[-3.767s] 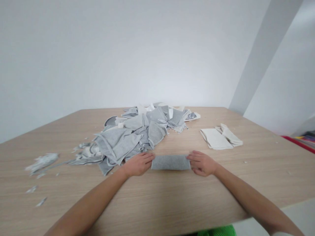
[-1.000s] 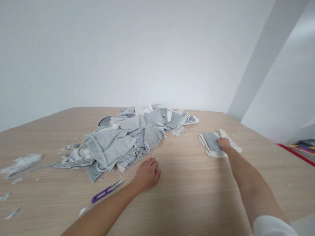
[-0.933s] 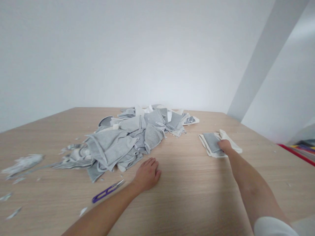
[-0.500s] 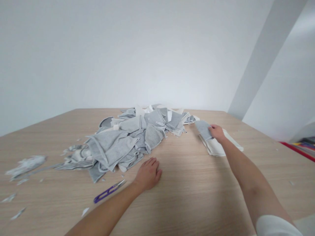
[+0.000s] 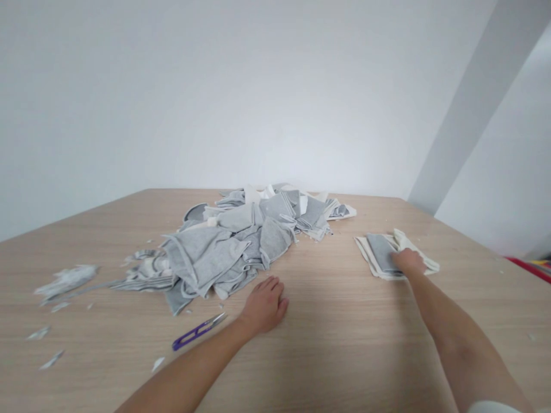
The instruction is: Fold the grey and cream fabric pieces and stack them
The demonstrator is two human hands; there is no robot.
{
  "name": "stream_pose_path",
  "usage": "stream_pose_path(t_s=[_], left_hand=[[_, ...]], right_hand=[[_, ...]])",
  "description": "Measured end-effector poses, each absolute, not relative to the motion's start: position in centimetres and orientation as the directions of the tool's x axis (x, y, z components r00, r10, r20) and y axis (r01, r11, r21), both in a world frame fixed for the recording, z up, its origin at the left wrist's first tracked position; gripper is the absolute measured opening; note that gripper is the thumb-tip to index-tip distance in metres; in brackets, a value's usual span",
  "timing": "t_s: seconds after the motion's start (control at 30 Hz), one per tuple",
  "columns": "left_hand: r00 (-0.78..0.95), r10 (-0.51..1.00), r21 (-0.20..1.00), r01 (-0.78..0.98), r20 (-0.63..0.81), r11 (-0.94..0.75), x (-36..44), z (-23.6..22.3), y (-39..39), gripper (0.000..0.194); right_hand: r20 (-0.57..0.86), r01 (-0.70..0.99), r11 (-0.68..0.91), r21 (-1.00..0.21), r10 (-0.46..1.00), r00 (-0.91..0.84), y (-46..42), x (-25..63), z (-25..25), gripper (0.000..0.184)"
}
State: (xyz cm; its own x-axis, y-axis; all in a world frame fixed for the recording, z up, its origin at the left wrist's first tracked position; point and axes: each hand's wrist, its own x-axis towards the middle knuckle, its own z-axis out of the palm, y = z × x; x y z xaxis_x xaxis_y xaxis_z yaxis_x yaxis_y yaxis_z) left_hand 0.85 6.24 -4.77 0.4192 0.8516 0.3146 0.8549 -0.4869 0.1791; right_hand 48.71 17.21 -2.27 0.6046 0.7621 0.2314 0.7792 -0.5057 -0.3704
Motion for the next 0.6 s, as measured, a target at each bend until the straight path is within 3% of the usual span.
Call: stream_pose_path(t_s=[0.13,0.23,0.3,0.37,0.47,0.6], left_hand=[[0.418,0.853,0.157,0.863,0.313,-0.481,0.8,-4.7,6.1,0.036],[0.422,0.851,0.142,0.865,0.312,-0.481,0.6,-4.8,6.0,0.037],[0.416,0.854,0.139,0.869,0.312,-0.474,0.6,-4.8,5.9,0.037],[0.407,0.859,0.143,0.873,0.312,-0.465,0.6,-4.9,5.9,0.038],[0.404,0.862,0.156,0.872,0.307,-0.464,0.5,-4.9,5.9,0.038],[0.402,0.867,0.168,0.871,0.295,-0.461,0.4,-4.9,5.9,0.039]], right_hand=[[0.387,0.847,-0.458,-0.271,0.754,0.531,18.1,45.8,-1.5,0.048],[0.385,0.962,-0.147,-0.229,0.894,0.228,18.6,40.9,-1.3,0.041],[0.309,0.955,0.072,-0.288,0.951,0.021,18.6,36.6,-1.6,0.037],[0.211,0.877,0.199,-0.437,0.971,-0.115,18.4,31.9,-2.1,0.038],[0.184,0.826,0.257,-0.502,0.965,-0.188,18.8,24.8,-2.8,0.042],[0.162,0.776,0.220,-0.592,0.975,-0.154,20.4,17.1,-2.9,0.051]])
